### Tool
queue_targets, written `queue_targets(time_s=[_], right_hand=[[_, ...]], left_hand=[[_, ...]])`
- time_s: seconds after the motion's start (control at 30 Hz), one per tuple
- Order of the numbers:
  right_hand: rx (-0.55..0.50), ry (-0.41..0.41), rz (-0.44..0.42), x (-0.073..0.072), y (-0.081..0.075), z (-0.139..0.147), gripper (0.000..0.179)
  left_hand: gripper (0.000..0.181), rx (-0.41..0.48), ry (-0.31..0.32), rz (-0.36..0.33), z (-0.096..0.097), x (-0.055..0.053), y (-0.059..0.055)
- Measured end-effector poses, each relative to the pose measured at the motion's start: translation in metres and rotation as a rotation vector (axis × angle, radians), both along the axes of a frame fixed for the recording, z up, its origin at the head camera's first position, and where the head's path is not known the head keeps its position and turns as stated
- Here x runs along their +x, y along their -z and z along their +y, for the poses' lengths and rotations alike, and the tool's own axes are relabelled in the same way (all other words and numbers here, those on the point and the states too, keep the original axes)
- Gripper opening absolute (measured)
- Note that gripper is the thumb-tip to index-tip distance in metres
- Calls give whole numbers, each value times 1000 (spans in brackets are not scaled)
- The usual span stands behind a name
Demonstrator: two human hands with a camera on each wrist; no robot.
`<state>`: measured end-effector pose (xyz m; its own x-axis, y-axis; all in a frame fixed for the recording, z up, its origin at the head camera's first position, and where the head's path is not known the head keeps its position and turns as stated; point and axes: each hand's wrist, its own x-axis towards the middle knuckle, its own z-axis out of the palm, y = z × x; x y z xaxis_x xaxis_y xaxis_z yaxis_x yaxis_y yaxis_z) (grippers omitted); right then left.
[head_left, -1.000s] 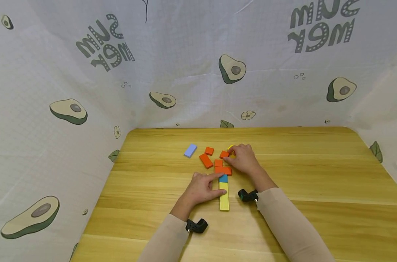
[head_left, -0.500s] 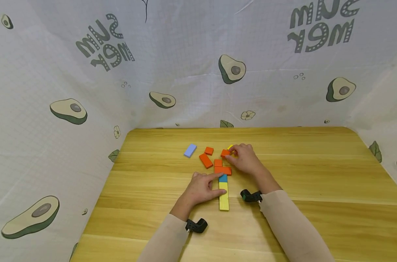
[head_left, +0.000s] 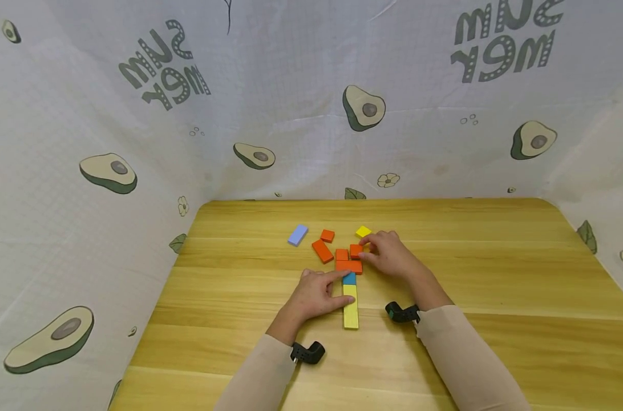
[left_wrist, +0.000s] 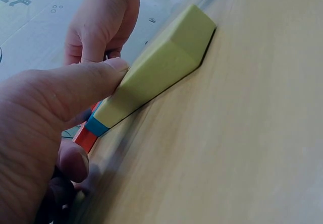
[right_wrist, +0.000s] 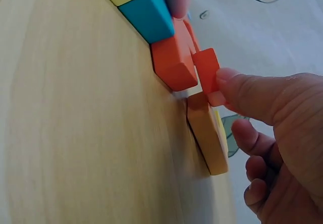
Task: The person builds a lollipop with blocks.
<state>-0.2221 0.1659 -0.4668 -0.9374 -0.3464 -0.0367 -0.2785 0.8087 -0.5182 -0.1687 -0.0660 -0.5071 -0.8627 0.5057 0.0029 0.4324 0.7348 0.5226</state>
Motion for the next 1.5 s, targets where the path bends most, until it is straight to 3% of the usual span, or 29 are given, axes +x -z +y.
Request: queue_targets(time_s=[0.17, 0.57, 0.83, 1.5], right_hand=[[22, -6, -12, -1, 2, -2, 29], [-74, 4, -18, -5, 8, 3, 33], [-169, 20, -115, -7, 14, -3, 37], [9, 23, -4, -3, 13, 1, 26]], left_hand=[[65, -2, 3, 0, -1, 0, 0], [64, 2, -1, -10, -3, 0, -2], [64, 9, 7, 4, -3, 1, -1], [64, 3, 3, 4, -1, 0, 1]])
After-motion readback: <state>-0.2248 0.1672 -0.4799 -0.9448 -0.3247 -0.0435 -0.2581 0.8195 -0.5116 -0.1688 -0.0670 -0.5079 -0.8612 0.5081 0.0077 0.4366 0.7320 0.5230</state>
